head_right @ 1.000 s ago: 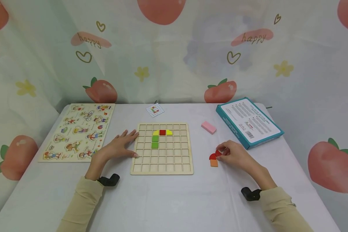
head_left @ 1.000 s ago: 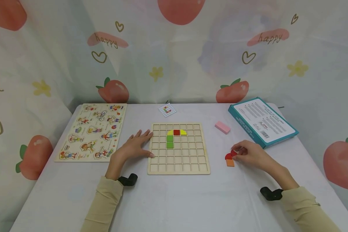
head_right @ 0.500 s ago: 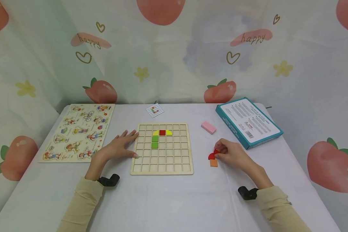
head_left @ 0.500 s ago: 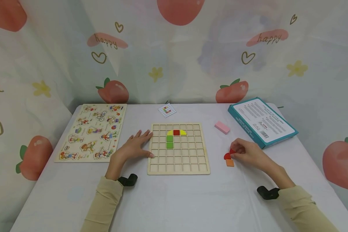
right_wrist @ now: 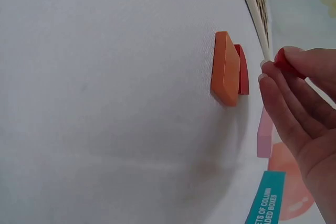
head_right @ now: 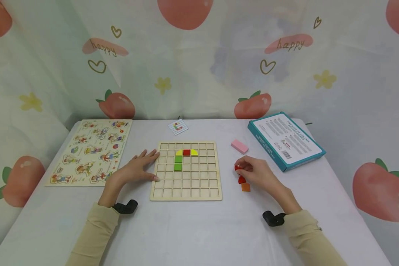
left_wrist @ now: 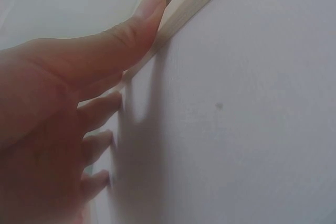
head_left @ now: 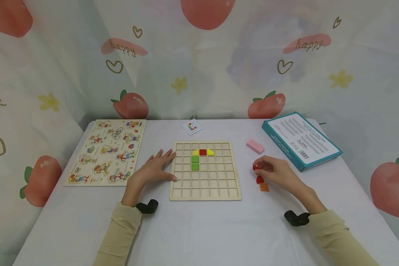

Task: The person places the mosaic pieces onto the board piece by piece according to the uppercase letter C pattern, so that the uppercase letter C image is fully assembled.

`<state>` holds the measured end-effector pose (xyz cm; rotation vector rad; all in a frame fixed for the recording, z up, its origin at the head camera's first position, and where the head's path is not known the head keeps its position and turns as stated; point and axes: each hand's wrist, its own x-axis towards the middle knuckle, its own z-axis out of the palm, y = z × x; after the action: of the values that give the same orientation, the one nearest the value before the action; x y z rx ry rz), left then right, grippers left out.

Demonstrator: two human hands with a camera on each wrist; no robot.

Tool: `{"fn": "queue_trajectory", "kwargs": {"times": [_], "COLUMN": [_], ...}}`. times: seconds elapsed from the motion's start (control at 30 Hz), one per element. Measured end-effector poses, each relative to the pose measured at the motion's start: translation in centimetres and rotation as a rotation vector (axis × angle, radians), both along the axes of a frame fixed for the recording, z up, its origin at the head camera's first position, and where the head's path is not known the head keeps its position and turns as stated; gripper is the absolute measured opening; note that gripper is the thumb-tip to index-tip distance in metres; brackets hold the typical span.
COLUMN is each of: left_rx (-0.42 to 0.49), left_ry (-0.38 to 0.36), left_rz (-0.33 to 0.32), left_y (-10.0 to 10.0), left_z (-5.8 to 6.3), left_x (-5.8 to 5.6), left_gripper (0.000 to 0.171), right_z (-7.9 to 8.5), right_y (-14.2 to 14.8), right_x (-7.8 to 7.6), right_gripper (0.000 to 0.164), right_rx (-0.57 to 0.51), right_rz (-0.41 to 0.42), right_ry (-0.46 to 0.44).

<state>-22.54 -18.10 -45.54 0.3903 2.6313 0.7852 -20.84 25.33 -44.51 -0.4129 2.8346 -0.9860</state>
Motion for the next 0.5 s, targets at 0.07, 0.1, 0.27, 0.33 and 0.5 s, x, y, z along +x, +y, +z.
{"fn": "queue_trajectory", "kwargs": {"times": [0.07, 0.1, 0.27, 0.33, 0.5], "left_rx": [0.001, 0.001, 0.004, 0.005, 0.007], "left_ry": [-0.002, -0.005, -0.005, -0.005, -0.01], "left_rz": [-0.001, 0.0, 0.003, 0.006, 0.01], "left_y": [0.0, 0.0, 0.0, 0.0, 0.1], "left_z": [0.1, 0.0, 0.1, 0.1, 0.0], "left_x": [0.0, 0.0, 0.0, 0.0, 0.0], "left_gripper": [0.1, 0.1, 0.099, 0.099, 0.099], "right_z": [0.0, 0.0, 0.1, 0.1, 0.2], "right_y": [-0.5, -0.7, -1.9, -2.4, -3.6], "right_x": [-0.1, -0.2, -0.5, -0.6, -0.8], "right_gripper": [0.028, 0.028, 0.028, 0.027, 0.025], "right_rx": [-0.01, -0.014, -0.047, -0.05, -0.051], "right_rz": [-0.005, -0.003, 0.011, 0.028, 0.075], "right_ry": [-0.004, -0.007, -0.032, -0.021, 0.026]}}
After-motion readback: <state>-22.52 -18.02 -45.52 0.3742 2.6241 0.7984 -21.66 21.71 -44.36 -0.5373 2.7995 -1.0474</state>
